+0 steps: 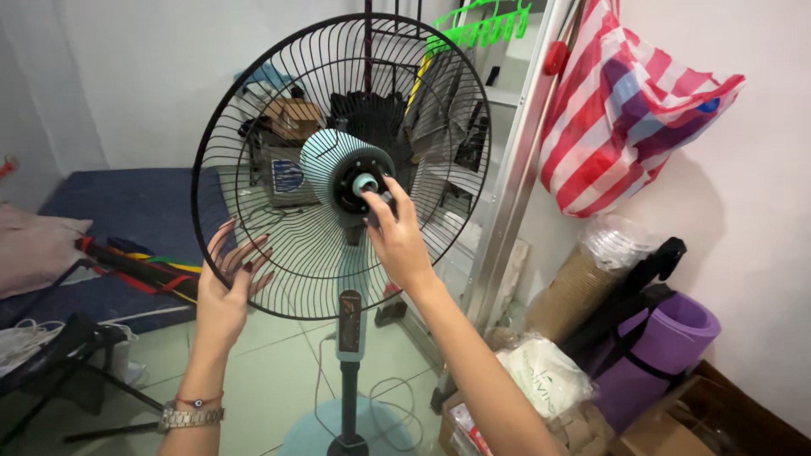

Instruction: The person disassembles a standing electric fan by hand. They remove the front wire cage, unscrew the central nut to detach the fan blades, and then remove the rear wire cage, leaving the fan components separated on the floor.

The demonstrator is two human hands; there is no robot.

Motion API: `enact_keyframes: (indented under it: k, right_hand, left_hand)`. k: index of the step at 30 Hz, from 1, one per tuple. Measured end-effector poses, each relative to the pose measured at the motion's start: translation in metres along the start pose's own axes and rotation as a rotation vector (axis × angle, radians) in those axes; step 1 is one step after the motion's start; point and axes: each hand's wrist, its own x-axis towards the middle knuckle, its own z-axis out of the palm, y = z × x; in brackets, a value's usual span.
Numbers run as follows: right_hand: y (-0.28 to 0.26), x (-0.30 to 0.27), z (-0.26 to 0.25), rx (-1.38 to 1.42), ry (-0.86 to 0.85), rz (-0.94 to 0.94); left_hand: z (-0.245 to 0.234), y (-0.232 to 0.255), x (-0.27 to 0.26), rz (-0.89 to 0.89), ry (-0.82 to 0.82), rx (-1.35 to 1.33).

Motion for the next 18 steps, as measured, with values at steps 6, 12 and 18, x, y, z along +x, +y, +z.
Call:
enact_keyframes:
  k: [6,12,18]
  right_hand:
    - [-0.007,-0.020,-0.009,0.373,0.284,0.309]
    - [-0.072,-0.066,0.021,1.129,0.172,0.379]
    - [-0.125,-0.084,0.073,1.352,-0.004,0.540]
  left_hand:
    - [-0.008,-0.010,-0.003,-0.006,0.062,0.008]
    - [-0.021,-0.012,-0.021,-0.039,0.032,0.022]
    - [-0.027,-0.008,-0.040,-0.077,-0.044,-0.019]
